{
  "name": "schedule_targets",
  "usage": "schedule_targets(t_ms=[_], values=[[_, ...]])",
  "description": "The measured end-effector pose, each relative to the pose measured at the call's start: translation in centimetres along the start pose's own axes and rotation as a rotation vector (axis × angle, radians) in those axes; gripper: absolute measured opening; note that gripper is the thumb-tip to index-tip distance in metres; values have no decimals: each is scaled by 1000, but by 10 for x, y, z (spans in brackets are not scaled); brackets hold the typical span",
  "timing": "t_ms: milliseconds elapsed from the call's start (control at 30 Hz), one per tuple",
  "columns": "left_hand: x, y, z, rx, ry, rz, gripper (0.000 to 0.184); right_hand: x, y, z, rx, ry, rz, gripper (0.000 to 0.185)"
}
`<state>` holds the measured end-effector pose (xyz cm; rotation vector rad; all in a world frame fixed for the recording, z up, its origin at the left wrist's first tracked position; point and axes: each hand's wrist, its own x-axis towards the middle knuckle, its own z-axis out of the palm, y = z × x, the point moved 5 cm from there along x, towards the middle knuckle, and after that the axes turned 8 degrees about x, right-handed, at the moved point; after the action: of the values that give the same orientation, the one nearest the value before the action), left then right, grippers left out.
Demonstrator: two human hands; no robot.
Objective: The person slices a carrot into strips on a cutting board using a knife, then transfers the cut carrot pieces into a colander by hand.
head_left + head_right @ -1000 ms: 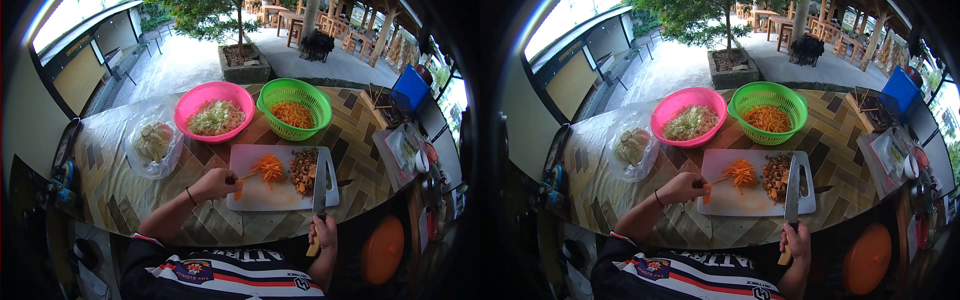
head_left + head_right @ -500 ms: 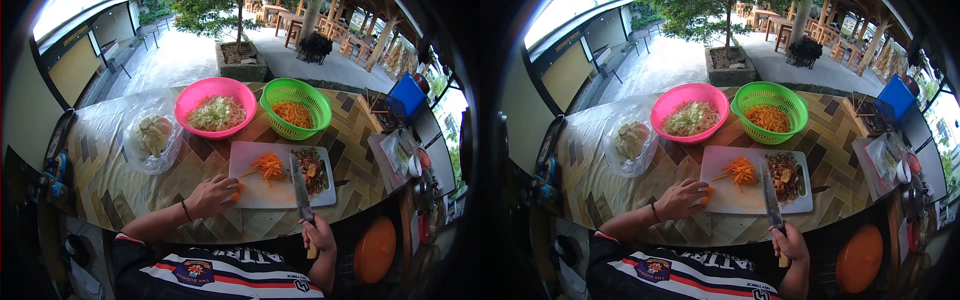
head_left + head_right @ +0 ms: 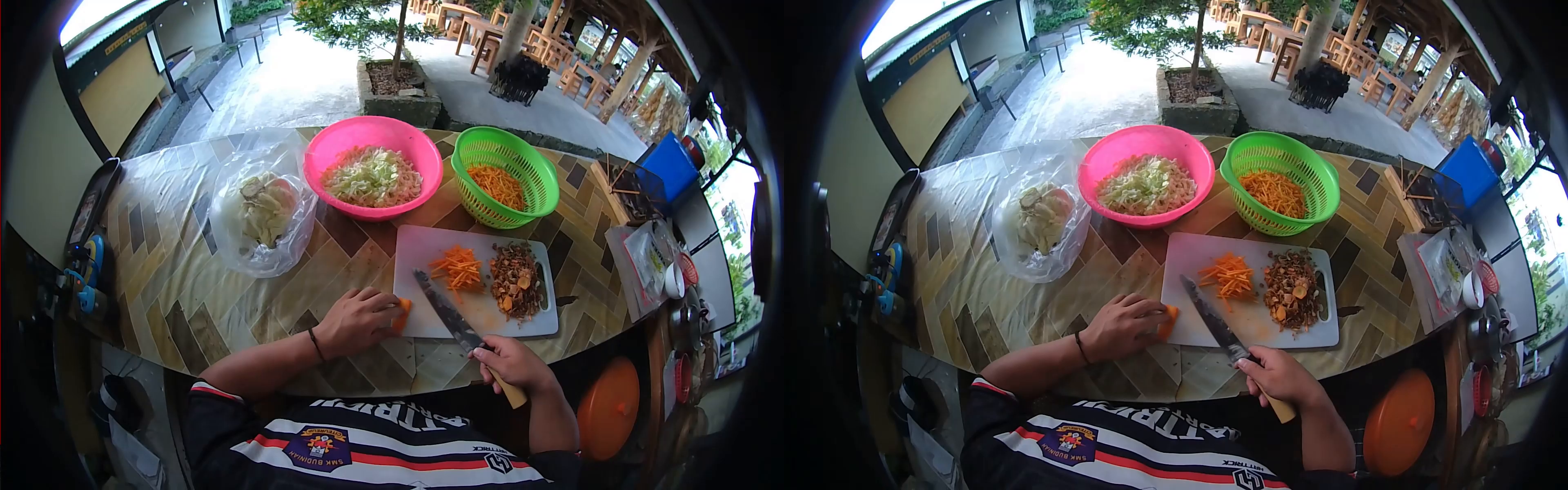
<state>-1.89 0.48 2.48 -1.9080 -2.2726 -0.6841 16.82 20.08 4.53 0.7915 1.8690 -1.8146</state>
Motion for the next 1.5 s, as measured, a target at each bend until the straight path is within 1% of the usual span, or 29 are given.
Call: schedule_targets(t_ms=[133,233,267,333,433,467,600,667,700,800,867,1000,1167,1267,1500], values=[[11,2,0,18,6,-11,30,-9,6,-10,-8,129,-1,24],[27,0,5,60,-44,-74,28,-19,8,-3,-6,161,-21,23],[31,-1,5,44,9,-63,26,-21,10,1,-15,165,-27,24],[32,-2,6,44,12,-50,27,-27,17,7,-25,186,-45,24],[33,-3,-1,-5,-4,40,29,-41,22,18,-248,248,-137,26],[31,-3,-4,-30,-12,72,29,-47,23,22,-255,251,-57,28],[36,-7,-11,-40,-62,192,28,-56,26,35,-213,255,-68,26],[41,-9,-6,-48,-107,234,26,-58,26,39,-290,291,-46,28],[42,-8,-3,-62,-93,238,26,-59,25,42,-331,311,-35,29],[44,-3,4,-105,-33,253,26,-63,14,50,-358,406,-141,32],[43,0,8,-130,24,263,27,-65,8,54,-373,405,-144,34],[38,3,9,-121,35,314,28,-61,2,64,-380,400,-179,35],[40,5,12,-65,67,399,29,-58,6,74,-374,390,-152,35],[44,4,11,-108,4,404,29,-61,6,78,-377,392,-130,34],[46,7,10,-69,-42,412,30,-66,7,84,-401,400,-142,31]])
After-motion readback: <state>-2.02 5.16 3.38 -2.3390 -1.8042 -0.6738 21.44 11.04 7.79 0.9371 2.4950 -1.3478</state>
